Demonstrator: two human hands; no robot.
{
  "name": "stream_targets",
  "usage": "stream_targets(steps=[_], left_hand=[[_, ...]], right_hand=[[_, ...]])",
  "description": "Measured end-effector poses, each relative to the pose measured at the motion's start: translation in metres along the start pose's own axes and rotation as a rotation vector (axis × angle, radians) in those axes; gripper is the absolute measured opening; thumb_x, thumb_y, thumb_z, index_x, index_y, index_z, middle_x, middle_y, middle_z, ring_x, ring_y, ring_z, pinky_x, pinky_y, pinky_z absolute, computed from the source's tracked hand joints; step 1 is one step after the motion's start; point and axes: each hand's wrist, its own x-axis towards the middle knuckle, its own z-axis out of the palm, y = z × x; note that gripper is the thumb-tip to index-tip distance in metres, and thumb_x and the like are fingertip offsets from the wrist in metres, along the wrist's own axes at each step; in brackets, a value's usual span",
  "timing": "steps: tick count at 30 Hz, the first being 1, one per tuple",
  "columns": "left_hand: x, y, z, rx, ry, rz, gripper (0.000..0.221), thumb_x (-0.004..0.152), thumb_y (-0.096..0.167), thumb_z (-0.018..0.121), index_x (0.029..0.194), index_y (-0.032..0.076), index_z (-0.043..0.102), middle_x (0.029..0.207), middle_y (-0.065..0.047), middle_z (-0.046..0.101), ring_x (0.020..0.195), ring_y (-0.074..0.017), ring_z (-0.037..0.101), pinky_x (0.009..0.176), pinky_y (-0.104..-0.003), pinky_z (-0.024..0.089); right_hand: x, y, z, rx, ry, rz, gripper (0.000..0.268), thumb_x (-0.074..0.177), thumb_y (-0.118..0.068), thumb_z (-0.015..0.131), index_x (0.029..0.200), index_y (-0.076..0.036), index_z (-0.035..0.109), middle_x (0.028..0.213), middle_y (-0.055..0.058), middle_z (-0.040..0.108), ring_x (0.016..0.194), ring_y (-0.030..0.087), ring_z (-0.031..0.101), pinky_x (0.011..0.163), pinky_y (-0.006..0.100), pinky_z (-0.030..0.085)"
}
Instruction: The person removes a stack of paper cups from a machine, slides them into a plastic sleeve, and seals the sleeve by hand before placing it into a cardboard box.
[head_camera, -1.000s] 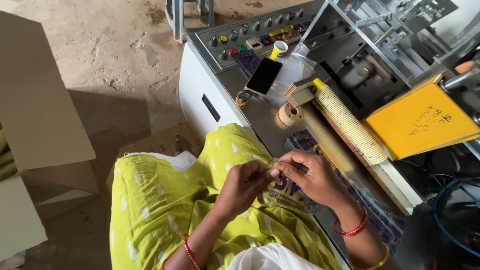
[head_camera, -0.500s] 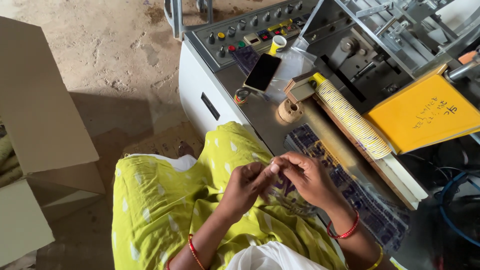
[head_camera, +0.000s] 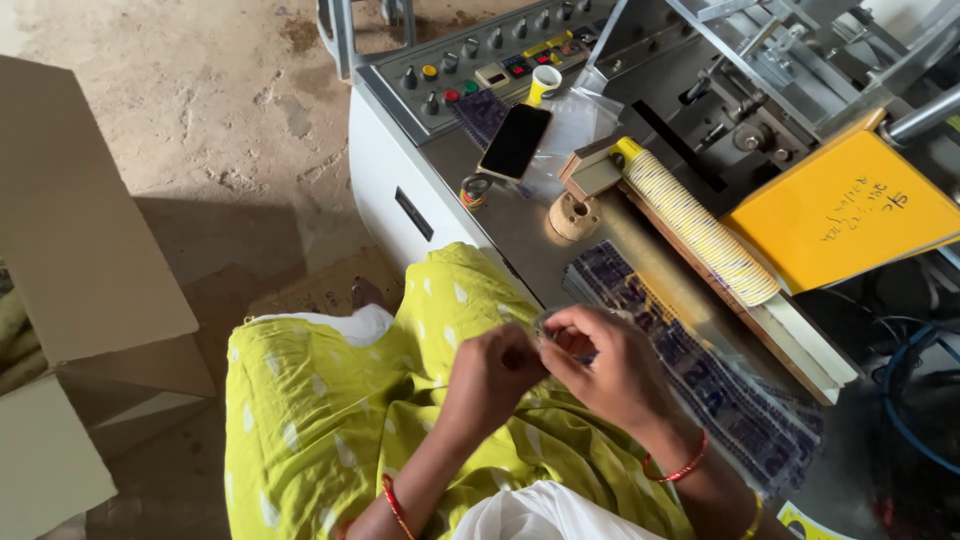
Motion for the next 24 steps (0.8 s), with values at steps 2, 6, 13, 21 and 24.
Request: stream_targets(steps=[2,6,13,21,24], left_hand=[[-0.002,0.004,0.002,0.0,-0.011,0.069,0.035,0.081,0.026,0.086,0.072,0.003,0.061,0.059,-0.004,0.061,0.05,-0.0122,0.053,0.048,-0.033,0.046],[-0.002,0.027,-0.006,0.065,0.06,0.076,0.028,0.087,0.022,0.081,0.086,0.001,0.063,0.073,-0.009,0.063,0.058,-0.0203,0.06,0.055,-0.034,0.05],[-0.004,0.002,0.002,0.391,0.074,0.576,0.033,0.082,0.001,0.069,0.114,0.005,0.069,0.105,-0.01,0.066,0.093,-0.031,0.063,0.084,-0.04,0.052],[0.01,-0.041,0.014,0.444,0.195,0.403,0.022,0.084,-0.002,0.064,0.105,0.002,0.068,0.098,-0.015,0.069,0.087,-0.0342,0.067,0.078,-0.043,0.055],[0.013,-0.035,0.008,0.38,0.23,0.291,0.016,0.087,-0.001,0.063,0.101,0.004,0.07,0.095,-0.016,0.071,0.085,-0.0361,0.068,0.076,-0.044,0.055]], right_hand=[[0.001,-0.002,-0.001,-0.024,-0.034,0.027,0.015,0.091,-0.02,0.07,0.092,-0.005,0.07,0.079,0.004,0.073,0.065,0.013,0.072,0.055,0.027,0.057],[0.001,0.01,0.002,-0.223,-0.013,0.062,0.013,0.093,-0.013,0.065,0.086,-0.003,0.068,0.076,0.007,0.071,0.06,0.017,0.068,0.054,0.031,0.054],[-0.014,0.015,0.015,-0.168,0.096,-0.259,0.002,0.086,0.0,0.057,0.086,0.0,0.06,0.08,0.014,0.065,0.067,0.028,0.065,0.061,0.038,0.053],[-0.025,0.017,0.04,-0.089,0.004,-0.264,0.017,0.083,-0.003,0.063,0.07,-0.003,0.053,0.065,0.013,0.056,0.058,0.031,0.059,0.059,0.043,0.049],[-0.026,0.006,0.04,-0.066,0.01,-0.277,0.015,0.085,-0.006,0.064,0.074,-0.004,0.054,0.069,0.012,0.058,0.062,0.031,0.061,0.059,0.043,0.05]])
